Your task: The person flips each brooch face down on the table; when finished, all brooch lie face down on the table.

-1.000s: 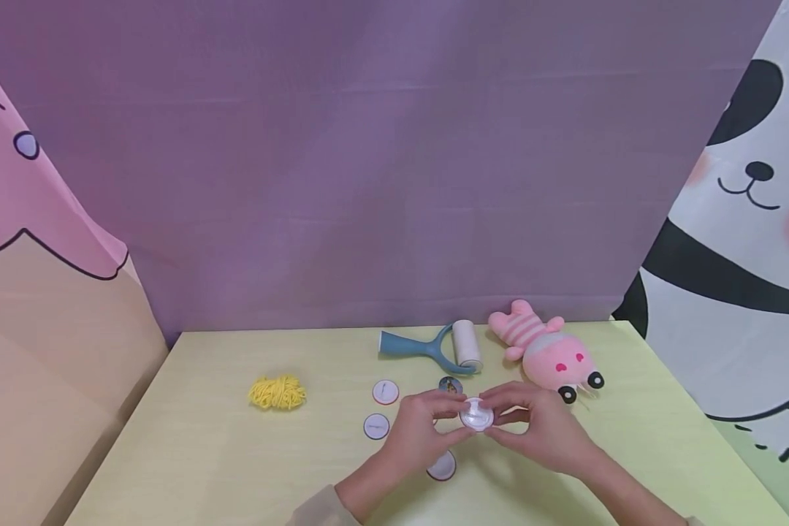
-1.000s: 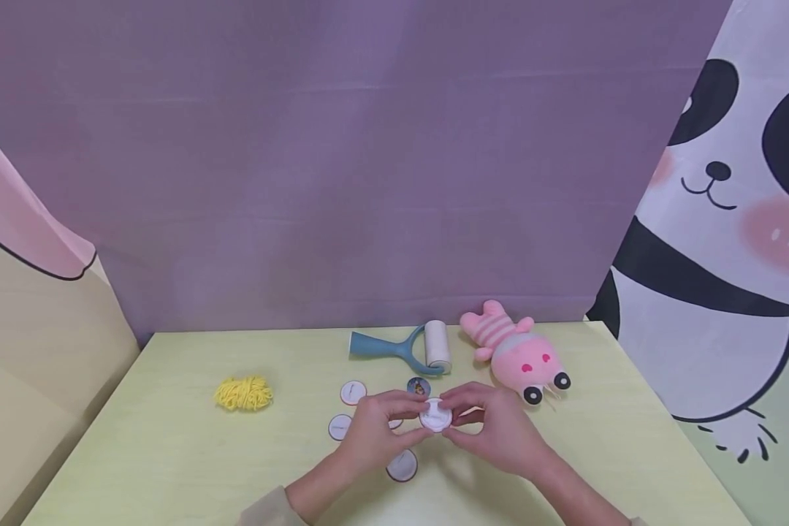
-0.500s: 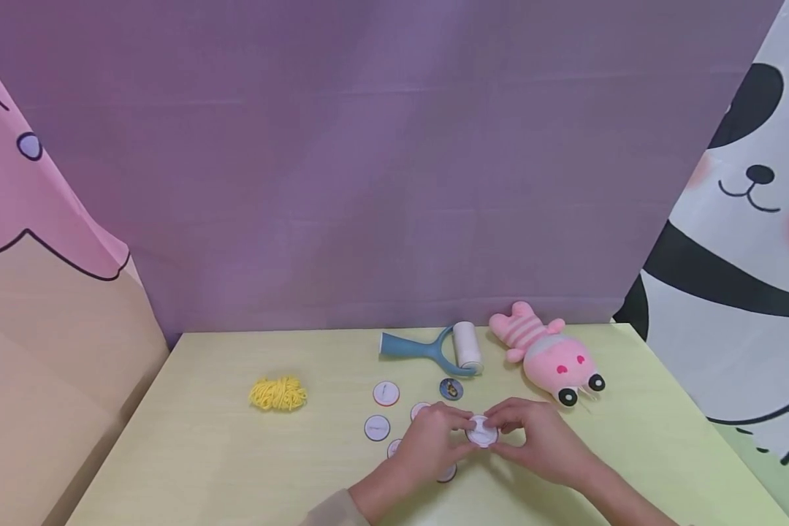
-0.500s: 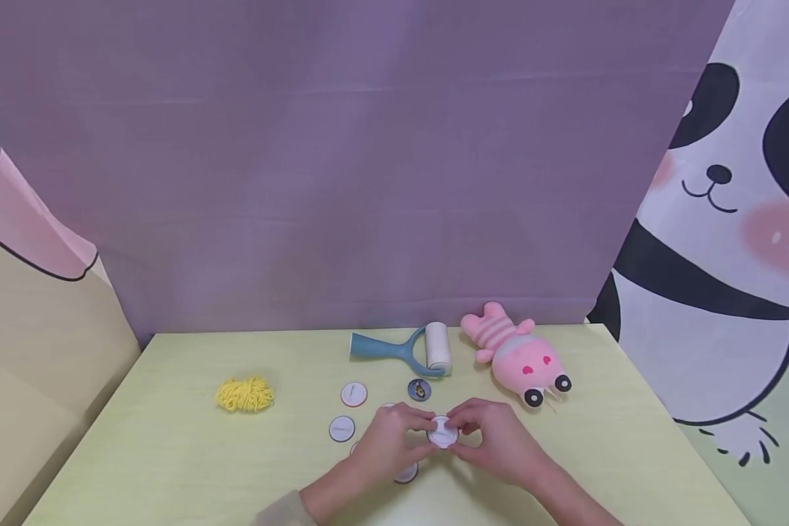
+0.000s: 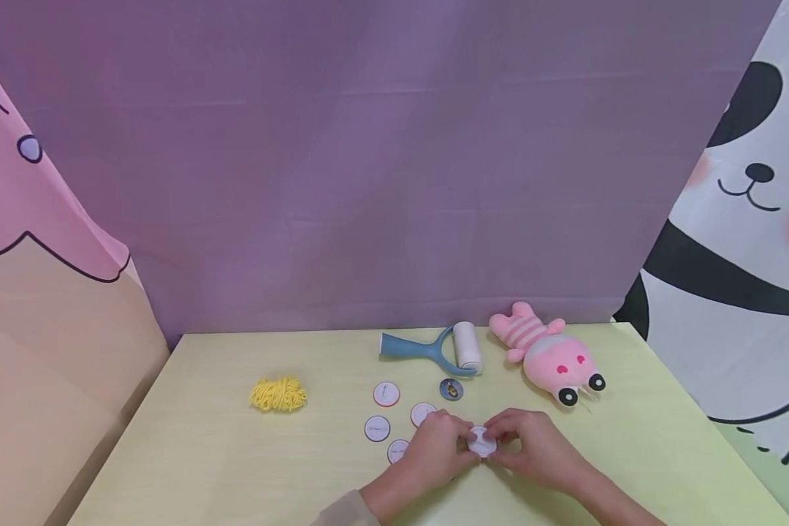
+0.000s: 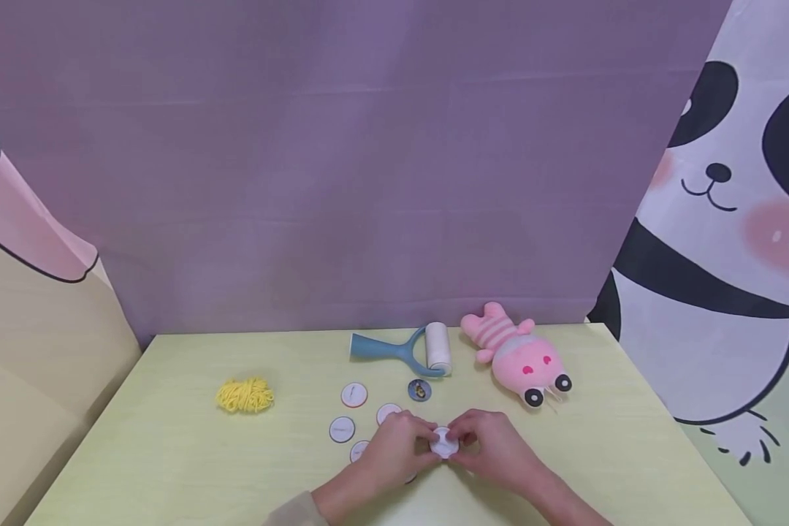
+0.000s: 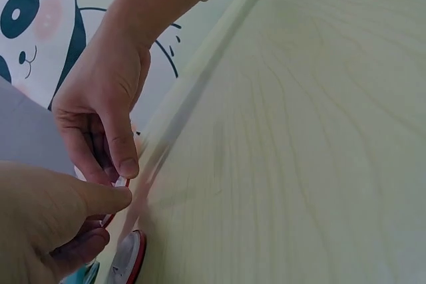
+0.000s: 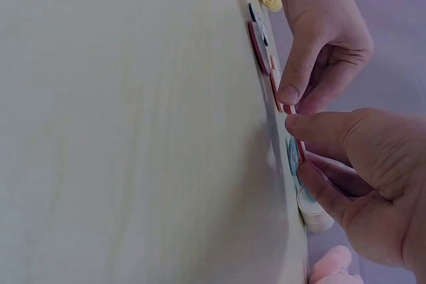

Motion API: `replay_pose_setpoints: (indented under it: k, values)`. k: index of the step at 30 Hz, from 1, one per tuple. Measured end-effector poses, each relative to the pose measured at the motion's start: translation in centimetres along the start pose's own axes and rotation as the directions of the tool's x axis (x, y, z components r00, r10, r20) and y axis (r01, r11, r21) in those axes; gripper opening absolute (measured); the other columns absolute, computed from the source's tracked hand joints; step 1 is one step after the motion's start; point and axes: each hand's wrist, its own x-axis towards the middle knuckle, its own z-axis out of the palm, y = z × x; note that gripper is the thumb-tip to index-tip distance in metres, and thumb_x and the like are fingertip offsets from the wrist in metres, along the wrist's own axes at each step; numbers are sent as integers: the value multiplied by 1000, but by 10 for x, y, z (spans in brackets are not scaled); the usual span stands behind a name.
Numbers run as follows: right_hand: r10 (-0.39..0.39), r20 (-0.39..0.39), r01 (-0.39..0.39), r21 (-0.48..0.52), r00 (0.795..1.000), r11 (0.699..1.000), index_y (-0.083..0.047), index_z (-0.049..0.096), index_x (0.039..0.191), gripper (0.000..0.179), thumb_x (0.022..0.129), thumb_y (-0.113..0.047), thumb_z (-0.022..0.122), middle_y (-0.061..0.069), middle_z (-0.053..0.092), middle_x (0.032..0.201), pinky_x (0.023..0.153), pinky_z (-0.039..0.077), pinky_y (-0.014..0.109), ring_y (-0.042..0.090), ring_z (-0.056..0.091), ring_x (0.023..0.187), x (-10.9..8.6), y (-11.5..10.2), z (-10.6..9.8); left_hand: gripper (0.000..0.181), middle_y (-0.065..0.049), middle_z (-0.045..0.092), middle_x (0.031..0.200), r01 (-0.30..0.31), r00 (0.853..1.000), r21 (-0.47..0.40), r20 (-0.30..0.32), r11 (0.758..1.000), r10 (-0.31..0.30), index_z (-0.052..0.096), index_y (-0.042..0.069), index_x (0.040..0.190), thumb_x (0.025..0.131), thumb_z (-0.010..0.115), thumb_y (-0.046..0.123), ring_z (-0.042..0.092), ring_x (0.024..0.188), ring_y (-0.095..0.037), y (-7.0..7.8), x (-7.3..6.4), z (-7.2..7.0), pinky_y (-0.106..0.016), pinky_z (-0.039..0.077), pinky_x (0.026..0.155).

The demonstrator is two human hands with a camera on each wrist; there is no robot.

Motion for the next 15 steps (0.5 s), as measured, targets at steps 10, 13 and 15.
replay_pose_setpoints:
  k: [10,13,15]
  values:
    - [7,20,-7,4,1000,1000,-8,82,98,21,79,-10,92,5,80,102,75,64,26,3,72,86,1,2,4,16,7,80,87,-5,1000,11,11,1000,5,87,14,88,79,95,24,70,85,0,1,2,3,-13,52,80]
    - [8,22,-8,3,1000,1000,-7,82,96,20,79,-7,92,5,80,100,74,64,26,4,72,85,1,2,6,16,6,78,86,26,999,-3,33,1000,-26,86,12,88,80,95,23,68,85,0,1,2,3,-13,53,80]
    - [7,22,-7,0,1000,1000,-8,82,95,18,79,-7,91,5,80,99,75,64,26,5,73,85,1,2,8,17,6,77,86,45,998,-8,48,999,-45,86,12,89,80,95,23,67,84,-1,1,2,3,-13,53,80]
